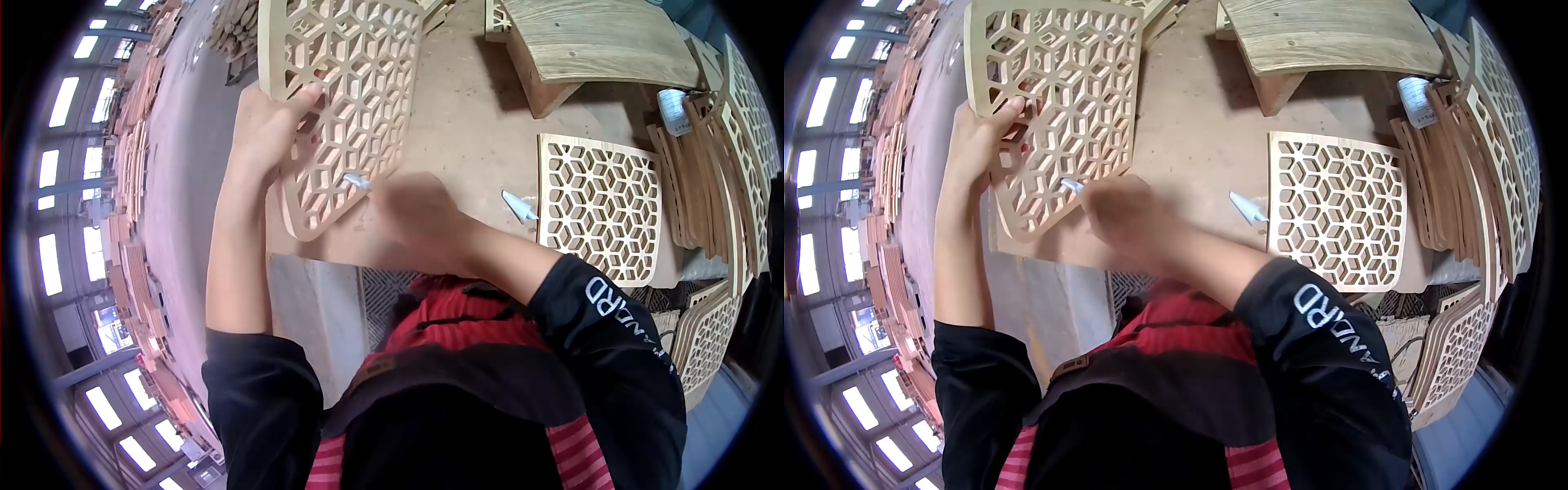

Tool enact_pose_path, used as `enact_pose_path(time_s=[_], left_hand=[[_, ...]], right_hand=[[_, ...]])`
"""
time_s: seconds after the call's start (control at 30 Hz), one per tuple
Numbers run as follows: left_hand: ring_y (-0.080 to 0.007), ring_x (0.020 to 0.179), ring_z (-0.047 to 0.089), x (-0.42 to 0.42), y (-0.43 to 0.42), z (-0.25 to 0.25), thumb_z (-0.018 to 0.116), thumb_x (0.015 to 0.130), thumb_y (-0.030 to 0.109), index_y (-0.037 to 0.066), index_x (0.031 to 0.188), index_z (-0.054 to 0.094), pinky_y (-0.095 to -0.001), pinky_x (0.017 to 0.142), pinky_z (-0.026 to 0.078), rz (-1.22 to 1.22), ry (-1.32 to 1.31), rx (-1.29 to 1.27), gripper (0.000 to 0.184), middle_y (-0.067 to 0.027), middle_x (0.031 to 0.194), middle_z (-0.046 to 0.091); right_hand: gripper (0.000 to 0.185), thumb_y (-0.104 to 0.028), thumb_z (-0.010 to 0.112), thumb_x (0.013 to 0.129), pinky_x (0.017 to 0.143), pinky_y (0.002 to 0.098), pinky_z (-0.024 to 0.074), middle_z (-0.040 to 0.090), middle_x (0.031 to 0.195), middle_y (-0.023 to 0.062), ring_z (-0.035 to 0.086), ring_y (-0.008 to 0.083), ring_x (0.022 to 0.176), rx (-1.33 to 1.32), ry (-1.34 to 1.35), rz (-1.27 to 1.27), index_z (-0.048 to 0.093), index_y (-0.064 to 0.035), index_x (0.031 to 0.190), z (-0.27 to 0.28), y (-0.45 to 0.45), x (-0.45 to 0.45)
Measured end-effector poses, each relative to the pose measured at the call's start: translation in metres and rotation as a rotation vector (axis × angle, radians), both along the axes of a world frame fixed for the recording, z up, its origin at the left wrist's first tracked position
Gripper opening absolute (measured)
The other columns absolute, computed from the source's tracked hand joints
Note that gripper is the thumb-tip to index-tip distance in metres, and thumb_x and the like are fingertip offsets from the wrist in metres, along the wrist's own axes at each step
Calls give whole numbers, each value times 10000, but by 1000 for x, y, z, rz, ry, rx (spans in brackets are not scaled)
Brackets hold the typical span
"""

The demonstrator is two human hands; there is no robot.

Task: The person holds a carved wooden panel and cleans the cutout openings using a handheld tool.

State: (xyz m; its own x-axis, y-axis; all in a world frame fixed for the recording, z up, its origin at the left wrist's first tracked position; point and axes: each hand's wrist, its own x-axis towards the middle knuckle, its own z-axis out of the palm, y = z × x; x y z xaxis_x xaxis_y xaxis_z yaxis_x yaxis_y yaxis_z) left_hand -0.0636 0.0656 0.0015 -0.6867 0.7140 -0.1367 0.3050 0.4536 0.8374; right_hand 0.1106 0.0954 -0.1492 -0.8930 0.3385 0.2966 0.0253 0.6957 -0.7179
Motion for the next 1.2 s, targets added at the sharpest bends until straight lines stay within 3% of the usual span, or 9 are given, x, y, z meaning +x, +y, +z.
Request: enact_pose_path(time_s=[0.07,0.37,0.47,0.57,0.67,0.77,0.97,1.1,1.2], left_hand=[[-172,705,641,-4,5,2,659,919,103,-66,1063,670,-331,579,521,5,12,-41,223,-118,865,694],[-144,698,632,-25,14,-2,669,932,147,-24,1126,654,-301,546,503,-168,28,-73,259,-97,920,708],[-188,746,669,-28,12,-2,672,908,143,-54,1093,672,-328,611,519,-70,31,-65,270,-112,878,705],[-182,755,663,-22,8,-2,672,914,137,-55,1091,676,-336,627,525,-27,-13,-48,262,-106,892,706],[-178,733,665,-3,11,0,676,903,99,-55,1076,682,-340,648,540,-112,84,-21,232,-122,897,714],[-170,729,663,-11,12,-1,667,905,107,-54,1066,683,-328,631,539,-90,80,-62,229,-118,881,710],[-183,697,655,-11,1,-5,653,919,107,-62,1066,677,-327,598,530,15,-3,21,225,-131,870,712],[-184,724,664,7,7,5,657,924,92,-63,1077,676,-331,609,537,-31,47,-41,219,-141,891,719],[-196,727,671,-3,5,-1,665,923,98,-49,1094,687,-341,605,542,-9,10,-25,226,-147,889,721]], right_hand=[[132,-128,536,898,633,500,511,664,746,193,663,401,709,-68,-275,10,619,-34,859,4,4,9],[167,-137,504,931,621,512,514,661,743,189,664,396,690,44,68,-42,626,-47,861,-13,3,-13],[149,-128,517,912,619,518,510,657,734,194,665,397,688,-143,-270,-18,622,-40,855,7,5,12],[149,-131,522,908,617,523,509,654,724,198,667,395,685,-128,-239,-22,623,-30,867,4,4,21],[166,-143,516,930,628,525,516,657,723,195,663,397,677,-59,42,-19,617,-21,881,-13,0,-8],[158,-134,524,924,631,535,510,652,715,197,657,401,665,-131,-174,-62,607,-17,858,-13,-6,-21],[143,-108,543,897,626,539,505,642,708,212,645,417,650,-336,-113,-26,621,-14,823,14,-5,31],[146,-136,564,896,639,518,514,656,724,198,654,407,666,-26,96,-56,651,-29,847,-20,-5,-9],[154,-153,582,884,721,514,518,679,782,200,675,394,743,-171,-227,33,676,-33,901,-3,-3,-4]])
